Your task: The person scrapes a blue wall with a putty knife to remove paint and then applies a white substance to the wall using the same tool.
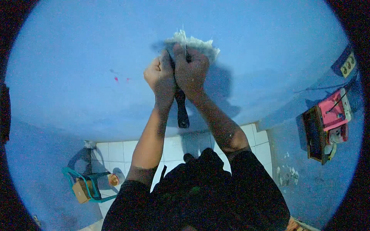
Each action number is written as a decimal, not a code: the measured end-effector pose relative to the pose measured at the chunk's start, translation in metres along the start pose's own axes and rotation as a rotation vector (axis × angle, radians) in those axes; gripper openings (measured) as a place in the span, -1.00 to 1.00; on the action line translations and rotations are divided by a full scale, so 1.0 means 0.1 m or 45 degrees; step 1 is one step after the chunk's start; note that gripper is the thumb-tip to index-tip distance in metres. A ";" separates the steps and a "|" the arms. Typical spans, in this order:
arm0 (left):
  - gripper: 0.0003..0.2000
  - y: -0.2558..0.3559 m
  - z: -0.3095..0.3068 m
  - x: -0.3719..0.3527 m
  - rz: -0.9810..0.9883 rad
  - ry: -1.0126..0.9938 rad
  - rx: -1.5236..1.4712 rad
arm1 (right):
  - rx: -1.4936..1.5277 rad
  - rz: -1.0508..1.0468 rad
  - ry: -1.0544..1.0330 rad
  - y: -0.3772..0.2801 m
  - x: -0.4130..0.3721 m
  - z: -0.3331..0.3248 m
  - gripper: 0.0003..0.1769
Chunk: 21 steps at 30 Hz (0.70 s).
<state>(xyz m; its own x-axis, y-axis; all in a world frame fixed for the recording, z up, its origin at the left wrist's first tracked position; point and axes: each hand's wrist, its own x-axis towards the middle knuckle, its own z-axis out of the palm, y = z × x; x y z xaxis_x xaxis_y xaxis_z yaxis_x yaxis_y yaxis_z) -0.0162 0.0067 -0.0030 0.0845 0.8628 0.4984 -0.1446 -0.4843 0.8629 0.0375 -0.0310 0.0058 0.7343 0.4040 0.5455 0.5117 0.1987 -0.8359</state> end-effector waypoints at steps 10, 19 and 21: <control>-0.59 0.31 -0.04 0.22 0.244 -0.041 0.240 | 0.233 -0.098 0.098 -0.26 0.21 0.00 -0.61; -0.63 -1.17 -0.97 -1.83 -0.669 0.121 0.136 | 0.168 0.923 -1.230 1.42 -2.30 -0.83 -0.68; -0.63 -1.32 -1.23 -2.32 -0.827 0.195 0.035 | 0.408 1.190 -1.389 1.29 -2.80 -1.23 -0.65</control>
<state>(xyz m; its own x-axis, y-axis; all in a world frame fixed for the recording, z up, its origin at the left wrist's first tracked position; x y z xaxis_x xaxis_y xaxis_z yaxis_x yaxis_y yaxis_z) -0.1376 -0.1122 -0.2426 0.0052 0.9902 -0.1394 -0.0863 0.1393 0.9865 -0.0474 -0.2287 -0.2474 -0.0319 0.9237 -0.3817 -0.1745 -0.3812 -0.9079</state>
